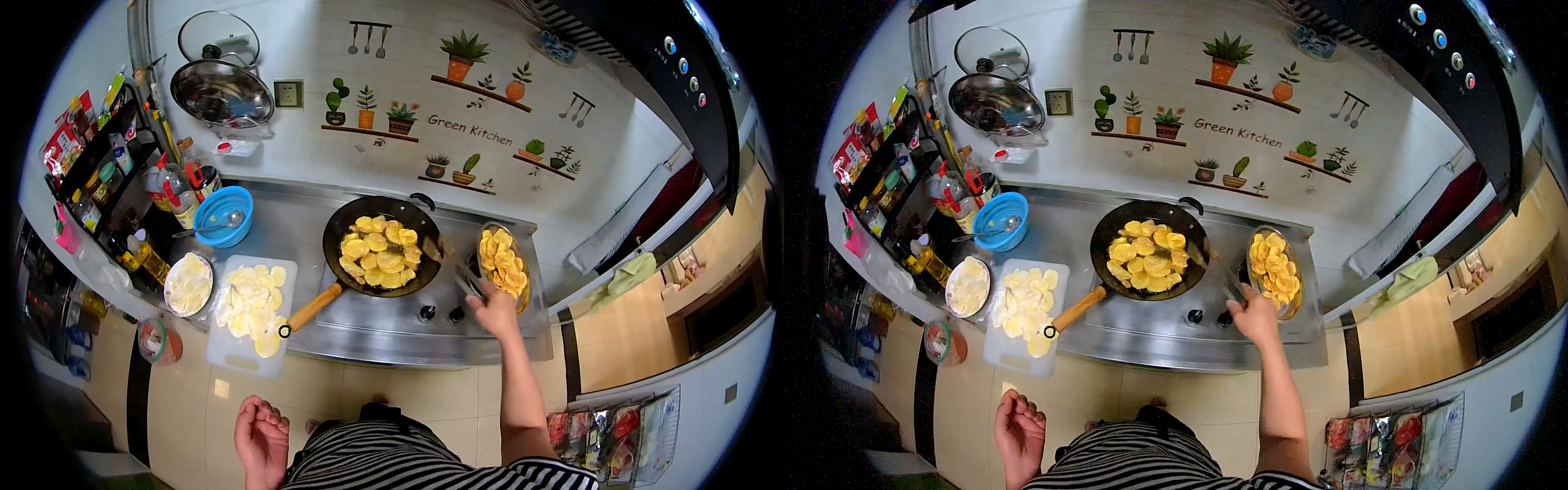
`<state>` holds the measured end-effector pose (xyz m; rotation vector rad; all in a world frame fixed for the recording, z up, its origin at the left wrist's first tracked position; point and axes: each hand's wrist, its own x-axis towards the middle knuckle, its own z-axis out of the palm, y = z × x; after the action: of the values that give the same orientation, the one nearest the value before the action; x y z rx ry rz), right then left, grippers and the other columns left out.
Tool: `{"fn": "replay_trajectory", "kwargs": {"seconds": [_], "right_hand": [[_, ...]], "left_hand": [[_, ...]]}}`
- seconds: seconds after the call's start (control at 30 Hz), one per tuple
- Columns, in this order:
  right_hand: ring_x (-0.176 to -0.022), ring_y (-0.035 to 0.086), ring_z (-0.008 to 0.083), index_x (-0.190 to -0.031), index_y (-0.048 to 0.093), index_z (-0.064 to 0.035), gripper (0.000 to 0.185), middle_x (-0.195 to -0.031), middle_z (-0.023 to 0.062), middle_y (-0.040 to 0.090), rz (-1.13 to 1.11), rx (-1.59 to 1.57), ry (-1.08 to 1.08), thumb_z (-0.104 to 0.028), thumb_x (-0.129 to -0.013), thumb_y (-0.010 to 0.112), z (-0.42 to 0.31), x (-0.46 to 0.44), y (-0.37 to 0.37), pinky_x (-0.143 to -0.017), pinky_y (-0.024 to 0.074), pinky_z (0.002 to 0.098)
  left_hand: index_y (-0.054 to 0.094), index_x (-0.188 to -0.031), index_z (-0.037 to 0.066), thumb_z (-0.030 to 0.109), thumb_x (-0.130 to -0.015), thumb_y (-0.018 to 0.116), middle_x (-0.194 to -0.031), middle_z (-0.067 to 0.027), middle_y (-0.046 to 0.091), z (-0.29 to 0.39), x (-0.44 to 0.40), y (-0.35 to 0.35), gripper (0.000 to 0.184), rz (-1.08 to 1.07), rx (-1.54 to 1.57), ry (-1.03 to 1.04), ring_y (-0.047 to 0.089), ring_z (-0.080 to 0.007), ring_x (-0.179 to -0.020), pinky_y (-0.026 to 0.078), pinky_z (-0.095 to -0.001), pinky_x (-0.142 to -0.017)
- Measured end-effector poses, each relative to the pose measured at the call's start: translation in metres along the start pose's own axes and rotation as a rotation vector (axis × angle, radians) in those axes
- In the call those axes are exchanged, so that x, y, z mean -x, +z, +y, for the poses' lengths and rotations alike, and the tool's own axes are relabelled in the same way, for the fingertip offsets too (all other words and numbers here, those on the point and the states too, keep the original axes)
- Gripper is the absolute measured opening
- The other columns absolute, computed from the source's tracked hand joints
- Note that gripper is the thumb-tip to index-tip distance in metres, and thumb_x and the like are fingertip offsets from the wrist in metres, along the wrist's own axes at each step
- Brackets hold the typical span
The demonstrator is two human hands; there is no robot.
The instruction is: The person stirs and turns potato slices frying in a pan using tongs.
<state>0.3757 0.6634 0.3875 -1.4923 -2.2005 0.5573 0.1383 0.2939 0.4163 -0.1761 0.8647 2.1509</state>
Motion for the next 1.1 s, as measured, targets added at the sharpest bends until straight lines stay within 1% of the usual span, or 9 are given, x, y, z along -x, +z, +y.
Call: {"fn": "replay_trajectory", "kwargs": {"seconds": [0.03,0.07,0.13,0.23,0.57,0.9,1.0,1.07,1.1], "right_hand": [[-0.086,0.064,0.0325,-0.115,0.058,0.002,0.051,-0.093,0.0214,0.065,-0.104,0.082,0.034,-0.027,-0.074,0.068,-0.021,0.0,-0.002,-0.076,0.0504,0.0374],[-0.086,0.064,0.0325,-0.115,0.058,0.002,0.051,-0.093,0.0214,0.065,-0.105,0.082,0.028,-0.027,-0.074,0.068,-0.022,-0.004,0.008,-0.076,0.0504,0.0374],[-0.08,0.063,0.035,-0.117,0.058,-0.0017,0.051,-0.087,0.0197,0.065,-0.069,0.312,-0.115,-0.028,-0.075,0.067,-0.022,-0.012,0.03,-0.072,0.0512,0.0418],[-0.08,0.064,0.0348,-0.119,0.056,-0.0046,0.051,-0.086,0.0206,0.065,-0.124,0.471,-0.106,-0.029,-0.076,0.065,-0.035,-0.016,0.044,-0.07,0.0512,0.0438],[-0.072,0.064,0.0318,-0.121,0.053,-0.0038,0.051,-0.082,0.0168,0.063,-0.115,0.631,-0.211,-0.028,-0.077,0.063,-0.038,-0.02,0.069,-0.063,0.0522,0.0423],[-0.07,0.064,0.033,-0.121,0.055,-0.0069,0.048,-0.082,0.0161,0.064,-0.074,0.653,-0.21,-0.027,-0.078,0.061,-0.026,-0.017,0.048,-0.064,0.0521,0.0428],[-0.074,0.064,0.0347,-0.119,0.057,-0.0087,0.044,-0.081,0.0187,0.065,-0.05,0.575,-0.167,-0.026,-0.079,0.06,-0.023,-0.015,0.036,-0.066,0.0516,0.0442],[-0.076,0.063,0.037,-0.116,0.06,-0.0073,0.043,-0.082,0.022,0.065,-0.02,0.331,-0.099,-0.028,-0.078,0.062,-0.016,-0.015,0.03,-0.069,0.0512,0.0448],[-0.076,0.063,0.037,-0.116,0.06,-0.0073,0.043,-0.082,0.022,0.065,-0.018,0.331,-0.095,-0.028,-0.078,0.062,-0.014,-0.015,0.029,-0.069,0.0512,0.0448]], "left_hand": [[0.054,-0.096,0.009,0.018,-0.092,0.047,-0.075,0.0012,0.055,0.001,0.001,-0.001,0.011,0.003,0.009,0.011,0.051,-0.01,-0.068,0.042,-0.0244,-0.064],[0.054,-0.096,0.009,0.018,-0.092,0.047,-0.075,0.0012,0.055,0.003,0.002,-0.003,0.011,0.003,0.012,0.016,0.051,-0.01,-0.068,0.042,-0.0244,-0.064],[0.054,-0.096,0.01,0.018,-0.092,0.048,-0.076,0.0013,0.055,0.007,0.004,-0.008,0.011,0.019,0.025,0.035,0.051,-0.01,-0.068,0.043,-0.0247,-0.063],[0.054,-0.095,0.01,0.018,-0.092,0.048,-0.076,0.0016,0.056,0.011,0.008,-0.016,0.01,0.048,0.029,0.062,0.051,-0.0099,-0.067,0.043,-0.0249,-0.063],[0.053,-0.095,0.01,0.018,-0.092,0.048,-0.076,0.0013,0.056,0.018,0.014,-0.032,0.01,0.083,0.071,0.1,0.051,-0.0101,-0.066,0.043,-0.0252,-0.063],[0.054,-0.096,0.009,0.018,-0.093,0.046,-0.076,0.0009,0.056,0.022,0.014,-0.036,0.012,0.061,0.08,0.095,0.051,-0.0107,-0.067,0.043,-0.0257,-0.063],[0.054,-0.096,0.009,0.018,-0.093,0.046,-0.076,0.0009,0.056,0.022,0.013,-0.035,0.012,0.055,0.076,0.093,0.051,-0.0107,-0.067,0.043,-0.0256,-0.063],[0.054,-0.096,0.009,0.018,-0.093,0.046,-0.076,0.0009,0.055,0.022,0.013,-0.035,0.012,0.052,0.075,0.091,0.051,-0.0107,-0.067,0.043,-0.0256,-0.063],[0.054,-0.096,0.009,0.018,-0.093,0.046,-0.076,0.001,0.055,0.022,0.013,-0.034,0.012,0.044,0.073,0.087,0.051,-0.0107,-0.067,0.043,-0.0255,-0.063]]}}
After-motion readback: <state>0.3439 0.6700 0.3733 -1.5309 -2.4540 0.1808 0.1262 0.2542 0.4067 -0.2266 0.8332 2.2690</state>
